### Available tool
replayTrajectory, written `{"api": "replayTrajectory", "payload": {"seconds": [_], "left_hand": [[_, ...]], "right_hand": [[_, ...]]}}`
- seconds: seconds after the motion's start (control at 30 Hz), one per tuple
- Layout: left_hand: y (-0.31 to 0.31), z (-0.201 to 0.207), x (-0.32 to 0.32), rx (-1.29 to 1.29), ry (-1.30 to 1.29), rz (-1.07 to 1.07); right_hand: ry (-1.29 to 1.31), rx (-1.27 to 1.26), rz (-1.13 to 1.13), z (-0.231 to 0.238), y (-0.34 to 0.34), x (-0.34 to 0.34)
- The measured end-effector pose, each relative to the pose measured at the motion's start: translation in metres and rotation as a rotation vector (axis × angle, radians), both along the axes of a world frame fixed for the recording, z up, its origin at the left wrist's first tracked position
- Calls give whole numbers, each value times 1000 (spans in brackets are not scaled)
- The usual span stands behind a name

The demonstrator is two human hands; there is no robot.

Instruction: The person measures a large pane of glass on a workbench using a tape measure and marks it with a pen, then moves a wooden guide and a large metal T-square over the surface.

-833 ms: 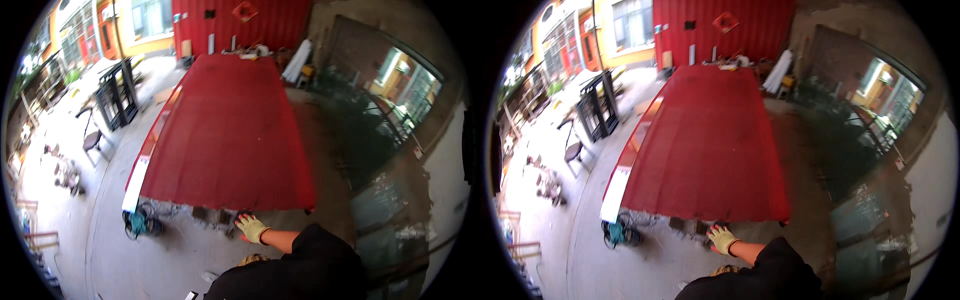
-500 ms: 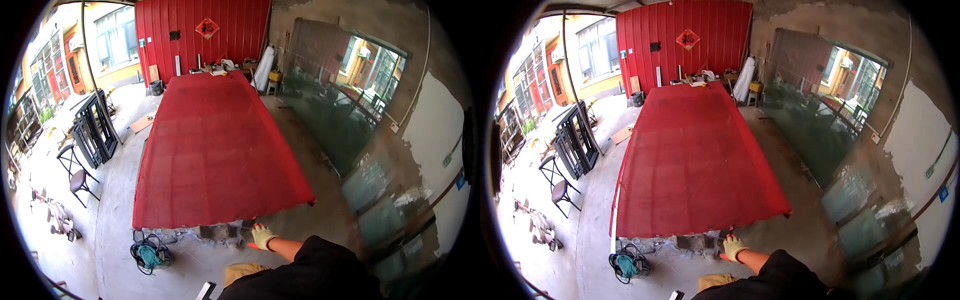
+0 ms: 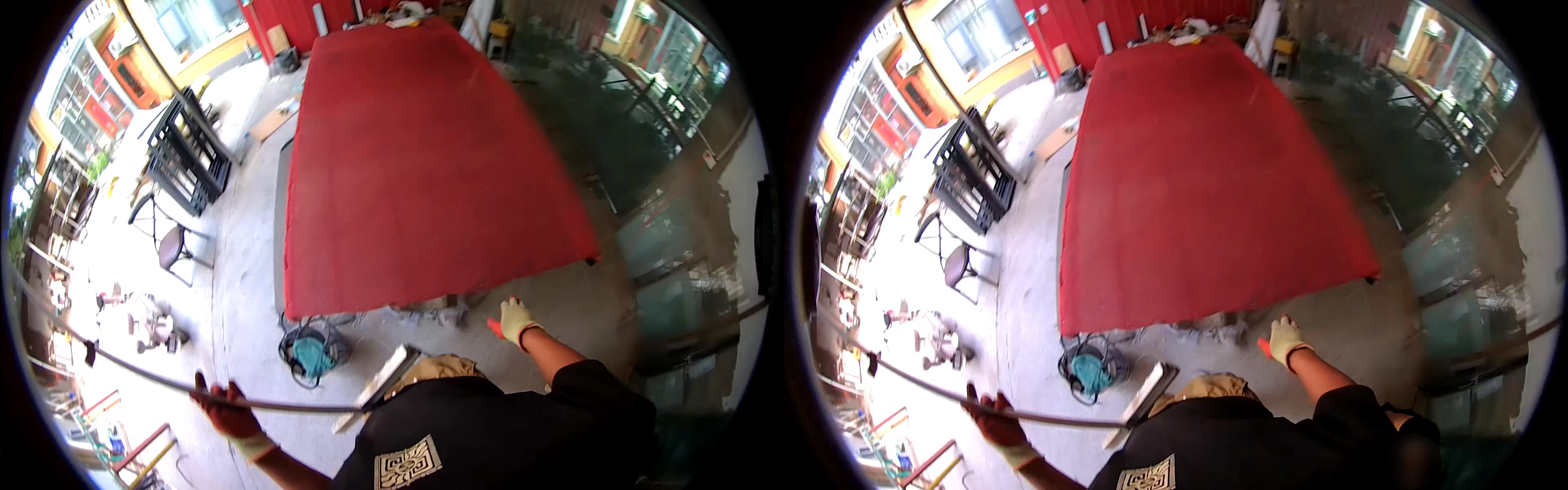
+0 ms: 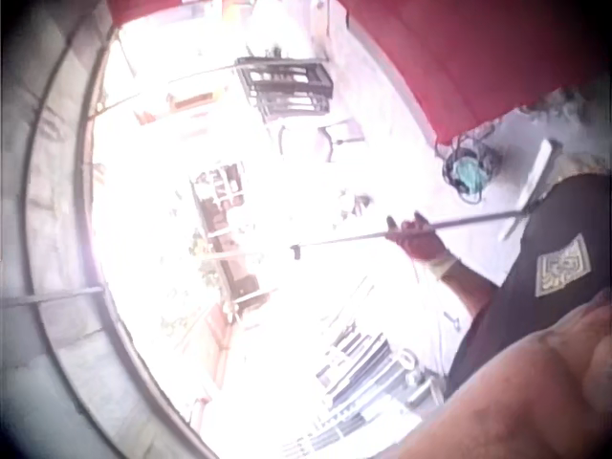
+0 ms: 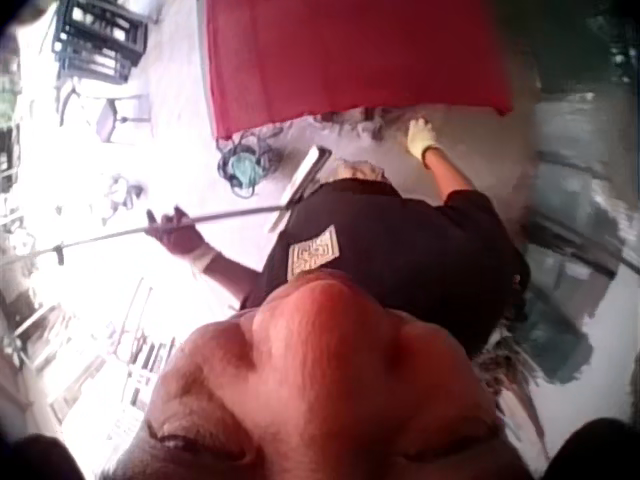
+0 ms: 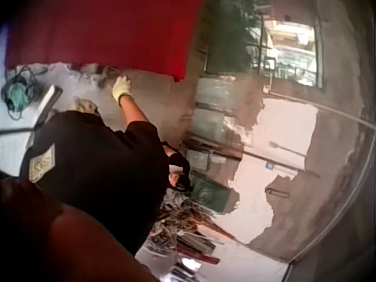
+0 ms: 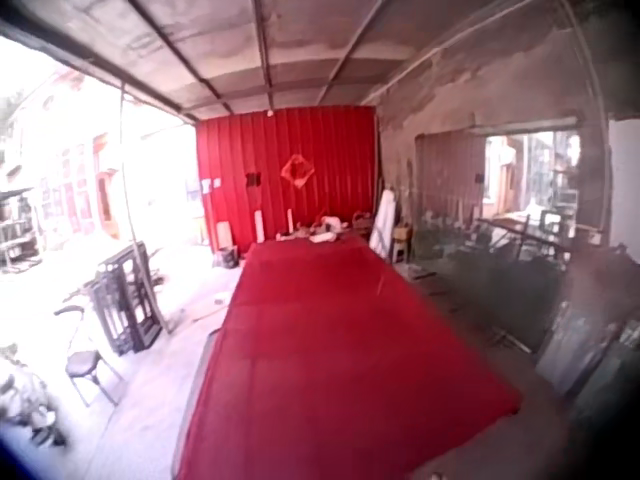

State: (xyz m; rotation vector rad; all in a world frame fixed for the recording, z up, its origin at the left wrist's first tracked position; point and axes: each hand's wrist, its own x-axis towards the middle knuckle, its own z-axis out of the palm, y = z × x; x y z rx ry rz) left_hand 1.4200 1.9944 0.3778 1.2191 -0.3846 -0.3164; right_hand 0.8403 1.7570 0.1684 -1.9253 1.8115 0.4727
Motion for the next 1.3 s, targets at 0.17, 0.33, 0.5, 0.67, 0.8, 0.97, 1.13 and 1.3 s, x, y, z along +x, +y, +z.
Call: {"api": "replayTrajectory", "payload": {"seconds": [0.17, 0.33, 0.5, 0.67, 0.8, 0.97, 1.13, 1.3], "left_hand": [[-99, 21, 43, -94, 169, -151], [-192, 0, 103, 15, 100, -509], [-266, -11, 96, 71, 160, -705], [-315, -47, 90, 94, 110, -1017], [-338, -82, 52, -2, 145, -1111], [-350, -109, 5, 115, 227, -1198], [-341, -109, -30, 312, 188, -1149], [-350, -134, -19, 197, 251, -1234]], "right_hand": [[-358, -69, -36, -21, 21, 65], [-1493, 785, -1077, -41, 99, 199], [-1654, 641, -649, -10, 131, 305], [-1542, 531, -560, 34, 132, 348], [-1575, 713, -700, 40, 138, 357], [-1627, 818, -1103, -12, 192, 360], [-1590, 750, -1187, -39, 209, 365], [-1503, 602, -1278, -41, 194, 371]]}}
